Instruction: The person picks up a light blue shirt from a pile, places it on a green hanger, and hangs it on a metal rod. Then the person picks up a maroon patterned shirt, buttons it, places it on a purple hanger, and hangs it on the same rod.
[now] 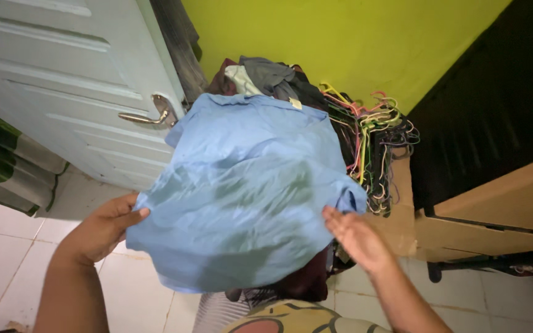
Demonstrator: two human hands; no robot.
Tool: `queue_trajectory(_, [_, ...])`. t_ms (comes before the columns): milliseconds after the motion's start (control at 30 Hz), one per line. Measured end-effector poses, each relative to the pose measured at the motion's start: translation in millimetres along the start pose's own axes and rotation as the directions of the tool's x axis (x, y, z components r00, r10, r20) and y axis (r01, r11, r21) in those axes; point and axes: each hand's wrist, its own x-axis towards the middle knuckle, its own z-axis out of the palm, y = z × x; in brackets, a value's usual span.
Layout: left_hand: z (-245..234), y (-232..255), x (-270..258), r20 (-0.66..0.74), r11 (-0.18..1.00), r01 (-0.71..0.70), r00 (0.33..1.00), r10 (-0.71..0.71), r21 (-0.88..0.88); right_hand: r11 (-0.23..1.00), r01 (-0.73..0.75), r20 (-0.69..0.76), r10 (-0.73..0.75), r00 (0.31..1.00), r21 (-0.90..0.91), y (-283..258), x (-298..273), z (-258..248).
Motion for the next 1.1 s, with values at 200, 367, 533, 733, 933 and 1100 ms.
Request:
queue_trajectory(200, [31,1,-3,-0.131,0.993,-0.044,0.990,0.058,0.111,0.972,-0.119,-0.512,-0.001,0.859,-0.202,63,25,-67])
queue_trajectory(367, [41,10,-12,-0.236,0.996,0.025,0.972,-0.003,0.090,0.897,-0.211,-0.701,-0.140,0.699,-0.389,79,9,-80])
queue_trajectory(533, [42,3,-23,-0.188,0.997,-0.050,0.980,0.059,0.054,0.541,0.125,-0.300,-0.628,0.718,-0.831,35,3,-56])
queue_trajectory(733, [43,3,-35,-0.051,0.974,-0.177,0.984,0.172,-0.140,0.807,0.274,-0.354,-0.498,0.791,-0.522,-33,-7,-12])
queue_trajectory(933, [38,0,-35,-0.235,0.944,-0.261,0.948,0.213,-0.199,0.764,-0.091,-0.434,-0.260,0.862,-0.639,-89,-12,-32])
queue_trajectory(1100, [20,-22,-24,-0.204,0.988,-0.088,0.977,0.061,-0.127,0.616,-0.402,-0.371,0.187,0.910,-0.677,-97,-56,-65])
